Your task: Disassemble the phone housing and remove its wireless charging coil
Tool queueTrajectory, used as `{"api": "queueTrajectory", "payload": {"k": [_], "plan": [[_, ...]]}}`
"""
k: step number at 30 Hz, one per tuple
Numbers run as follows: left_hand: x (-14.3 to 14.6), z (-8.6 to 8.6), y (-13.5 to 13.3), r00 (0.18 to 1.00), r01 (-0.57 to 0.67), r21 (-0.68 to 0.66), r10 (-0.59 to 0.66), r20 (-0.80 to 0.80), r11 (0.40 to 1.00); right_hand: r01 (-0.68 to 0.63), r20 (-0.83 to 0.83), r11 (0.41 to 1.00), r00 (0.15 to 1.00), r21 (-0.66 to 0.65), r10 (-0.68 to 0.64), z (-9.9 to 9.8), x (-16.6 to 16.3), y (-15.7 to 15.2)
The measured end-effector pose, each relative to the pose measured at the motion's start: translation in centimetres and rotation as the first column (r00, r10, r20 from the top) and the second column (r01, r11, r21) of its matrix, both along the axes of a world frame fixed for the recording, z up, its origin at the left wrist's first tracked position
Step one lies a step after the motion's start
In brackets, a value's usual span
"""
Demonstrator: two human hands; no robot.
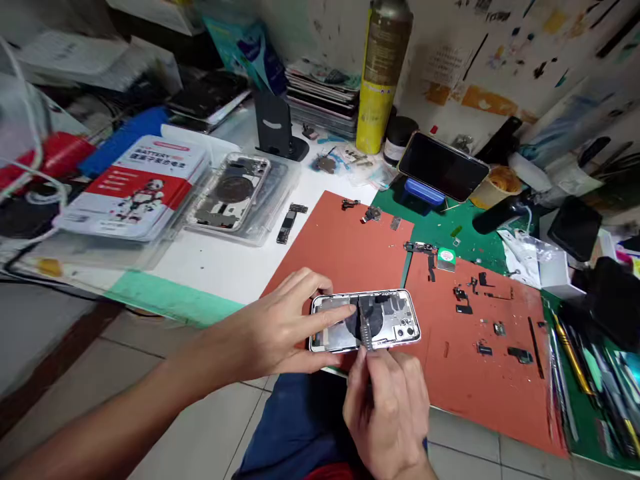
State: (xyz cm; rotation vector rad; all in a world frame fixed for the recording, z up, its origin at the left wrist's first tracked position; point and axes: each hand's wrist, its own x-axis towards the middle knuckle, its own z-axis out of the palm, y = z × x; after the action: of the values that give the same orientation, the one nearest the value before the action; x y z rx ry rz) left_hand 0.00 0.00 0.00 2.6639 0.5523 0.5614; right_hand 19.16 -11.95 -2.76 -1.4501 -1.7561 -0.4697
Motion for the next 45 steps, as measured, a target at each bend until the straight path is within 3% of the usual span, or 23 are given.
{"api": "queueTrajectory", "payload": {"k": [10,13,15,18,20,24,28,34,38,41,45], "plan": [[0.2,0.0,0.1,1.0,-0.012,-0.002,0.012,0.009,1.0,-0.037,-0.019,0.999,0.999,0.038,0.038,0.2,0.2,0.3],[0.2,-0.2,0.1,1.0,-0.017,0.004,0.017,0.011,1.0,-0.024,-0.097,0.997,0.995,-0.069,0.017,0.6,0.0,-0.4],[0.2,-0.3,0.0,1.0,-0.028,0.017,0.028,0.006,0.999,0.037,-0.202,0.989,0.977,-0.146,-0.067,1.2,-0.4,-1.0],[0.2,-0.4,-0.3,0.998,-0.046,0.053,0.048,-0.039,0.998,0.231,-0.383,0.966,0.887,-0.115,-0.258,2.4,-0.2,-0.9],[0.2,-0.4,-0.5,0.995,-0.059,0.077,0.065,-0.077,0.995,0.301,-0.454,0.947,0.832,-0.113,-0.318,3.1,0.6,0.2],[0.2,-0.2,-0.8,0.992,-0.076,0.1,0.086,-0.094,0.992,0.143,-0.527,0.956,0.809,-0.256,-0.262,4.1,3.0,4.3],[0.2,-0.3,-0.9,0.994,-0.083,0.11,0.091,-0.066,0.99,0.021,-0.518,0.95,0.834,-0.312,-0.189,4.2,3.8,7.6],[-0.1,-0.4,-0.8,0.995,-0.101,0.089,0.099,0.023,0.991,-0.057,-0.482,0.928,0.866,-0.367,-0.137,3.6,2.6,8.8],[-0.4,0.0,-0.7,0.983,-0.131,-0.01,0.132,0.129,0.991,-0.072,-0.52,0.927,0.842,-0.368,-0.141,3.5,2.2,9.0],[-0.6,-0.1,-0.6,0.936,-0.228,-0.135,0.255,0.241,0.964,-0.115,-0.65,0.92,0.741,-0.374,-0.172,4.0,2.1,8.0],[-0.7,-0.4,-0.4,0.824,-0.329,-0.335,0.442,0.355,0.883,-0.226,-0.828,0.893,0.51,-0.39,-0.233,4.3,2.5,5.4]]}}
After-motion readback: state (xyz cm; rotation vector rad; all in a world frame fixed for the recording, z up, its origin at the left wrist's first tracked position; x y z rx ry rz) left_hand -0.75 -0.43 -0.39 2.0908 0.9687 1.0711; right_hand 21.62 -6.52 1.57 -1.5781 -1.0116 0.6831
